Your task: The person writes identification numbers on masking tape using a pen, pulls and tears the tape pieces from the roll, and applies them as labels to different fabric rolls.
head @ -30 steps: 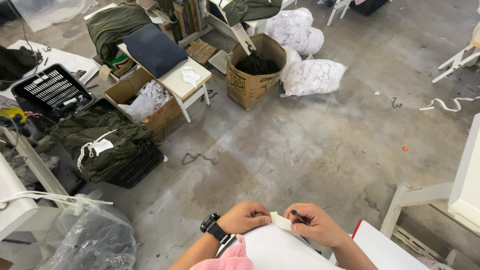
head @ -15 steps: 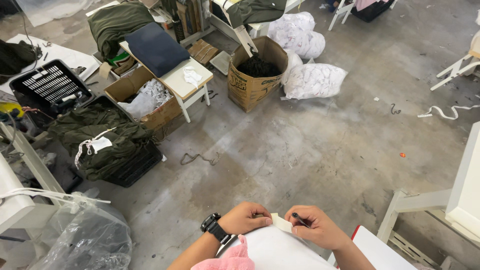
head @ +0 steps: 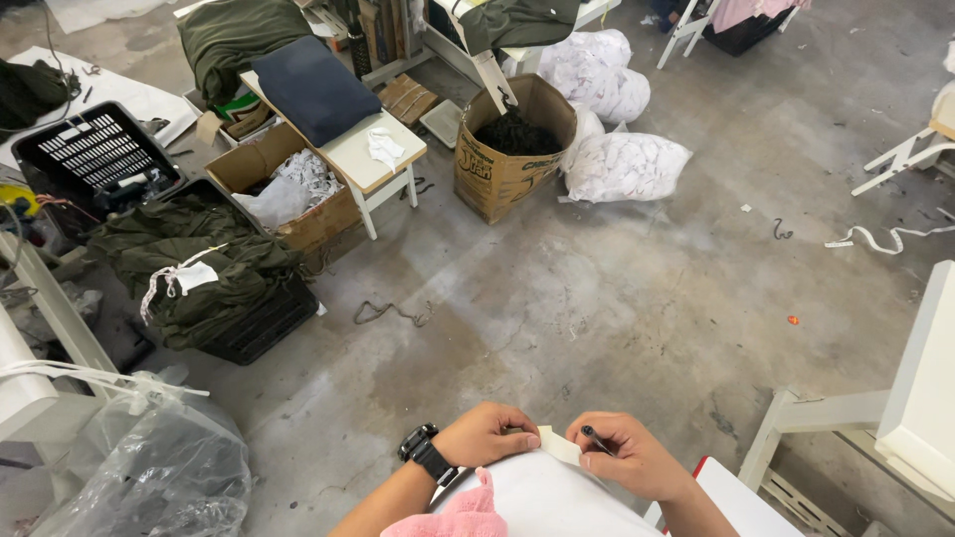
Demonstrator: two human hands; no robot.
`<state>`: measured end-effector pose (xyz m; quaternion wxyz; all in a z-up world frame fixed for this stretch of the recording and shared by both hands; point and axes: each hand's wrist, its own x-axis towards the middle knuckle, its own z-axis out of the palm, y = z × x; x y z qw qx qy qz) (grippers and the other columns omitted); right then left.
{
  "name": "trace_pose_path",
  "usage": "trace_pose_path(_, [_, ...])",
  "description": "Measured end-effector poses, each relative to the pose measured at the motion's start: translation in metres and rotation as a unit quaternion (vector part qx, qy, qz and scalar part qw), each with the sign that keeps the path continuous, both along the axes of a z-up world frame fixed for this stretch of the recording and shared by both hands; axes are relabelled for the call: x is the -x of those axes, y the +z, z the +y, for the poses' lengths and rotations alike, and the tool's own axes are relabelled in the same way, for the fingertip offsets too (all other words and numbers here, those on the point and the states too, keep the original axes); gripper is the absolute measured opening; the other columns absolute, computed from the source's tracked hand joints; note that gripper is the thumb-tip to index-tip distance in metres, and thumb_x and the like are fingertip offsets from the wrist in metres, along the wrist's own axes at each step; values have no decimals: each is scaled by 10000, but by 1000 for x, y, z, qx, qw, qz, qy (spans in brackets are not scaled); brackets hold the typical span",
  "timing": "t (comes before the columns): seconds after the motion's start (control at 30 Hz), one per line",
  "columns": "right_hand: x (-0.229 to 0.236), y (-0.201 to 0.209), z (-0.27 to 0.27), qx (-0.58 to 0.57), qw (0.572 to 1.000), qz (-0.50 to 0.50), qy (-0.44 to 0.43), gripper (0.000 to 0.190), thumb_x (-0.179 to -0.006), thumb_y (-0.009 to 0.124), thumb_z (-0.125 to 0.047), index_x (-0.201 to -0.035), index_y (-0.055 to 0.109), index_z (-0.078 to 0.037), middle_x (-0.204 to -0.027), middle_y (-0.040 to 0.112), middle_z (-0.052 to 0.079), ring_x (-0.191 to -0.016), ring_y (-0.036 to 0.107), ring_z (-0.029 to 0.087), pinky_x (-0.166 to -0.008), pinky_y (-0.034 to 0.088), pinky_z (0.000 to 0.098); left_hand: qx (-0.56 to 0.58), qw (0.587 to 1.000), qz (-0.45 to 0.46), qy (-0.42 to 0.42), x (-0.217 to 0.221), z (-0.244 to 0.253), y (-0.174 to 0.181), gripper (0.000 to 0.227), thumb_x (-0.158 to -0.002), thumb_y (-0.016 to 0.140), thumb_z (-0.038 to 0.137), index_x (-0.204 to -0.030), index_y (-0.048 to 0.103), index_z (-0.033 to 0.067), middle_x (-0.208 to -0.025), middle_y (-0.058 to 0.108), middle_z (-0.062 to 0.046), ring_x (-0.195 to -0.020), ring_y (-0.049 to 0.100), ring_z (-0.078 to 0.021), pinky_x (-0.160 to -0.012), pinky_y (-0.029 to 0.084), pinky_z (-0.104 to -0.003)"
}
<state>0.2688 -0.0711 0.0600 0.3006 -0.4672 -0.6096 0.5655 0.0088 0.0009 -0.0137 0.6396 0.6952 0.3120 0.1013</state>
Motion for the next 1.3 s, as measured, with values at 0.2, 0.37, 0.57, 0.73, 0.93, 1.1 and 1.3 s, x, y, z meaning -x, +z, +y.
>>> trace_pose_path(0.2, [0, 0, -2, 7, 1000, -8, -8, 120, -782, 662, -42, -677, 616, -76, -853, 681, 40, -609, 422, 134, -570, 350, 299, 0, 1000, -4, -6, -1, 1, 0, 294, -975, 648, 408, -1064, 769, 154, -967, 733, 48, -859, 627, -60, -760, 479, -233])
trace_pose_path(0.37, [0, 1, -2, 9, 1000, -9, -12, 116, -774, 668, -40, -668, 638, -75, -857, 705, 41, -612, 430, 130, -572, 346, 295, 7, 1000, 7, -5, -1, 0, 6, 287, -973, 656, 412, -1053, 767, 160, -930, 723, 56, -822, 612, -57, -727, 468, -234])
trace_pose_path(0.57, [1, 3, -3, -11, 1000, -10, -9, 105, -775, 669, -52, -677, 641, -78, -851, 706, 32, -632, 467, 137, -583, 363, 307, 13, 1000, 12, -6, 0, 0, 10, 289, -971, 653, 422, -1045, 770, 168, -925, 714, 64, -823, 604, -52, -724, 460, -233])
trace_pose_path(0.73, [-6, -7, 3, -44, 999, 2, -16, 84, -786, 714, -73, -712, 674, -78, -845, 712, 48, -652, 505, 150, -607, 379, 324, 6, 1000, -8, -12, -2, 6, -4, 274, -988, 663, 430, -1010, 757, 173, -820, 652, 101, -758, 536, -19, -672, 429, -230])
trace_pose_path(0.93, [-9, -11, -5, 11, 998, 31, -52, 116, -790, 693, -23, -679, 662, -41, -818, 700, 92, -608, 451, 161, -589, 337, 326, 12, 1000, -2, -7, -2, -1, -13, 268, -978, 670, 429, -1024, 765, 182, -827, 666, 99, -750, 531, -24, -662, 407, -223])
trace_pose_path(1.1, [-15, -9, -7, 22, 998, 41, -46, 133, -811, 681, -11, -694, 631, -55, -824, 668, 71, -626, 449, 166, -606, 343, 330, 27, 999, -25, -1, -4, 0, -17, 224, -993, 672, 385, -995, 770, 184, -814, 649, 104, -747, 526, -36, -669, 405, -228])
trace_pose_path(1.3, [-22, -7, -27, 73, 991, 31, -105, 148, -791, 664, 25, -673, 597, -35, -803, 672, 78, -593, 403, 160, -576, 316, 322, 60, 997, -33, -21, -15, -13, -22, 202, -997, 675, 362, -992, 758, 178, -731, 582, 106, -650, 456, -31, -581, 348, -236])
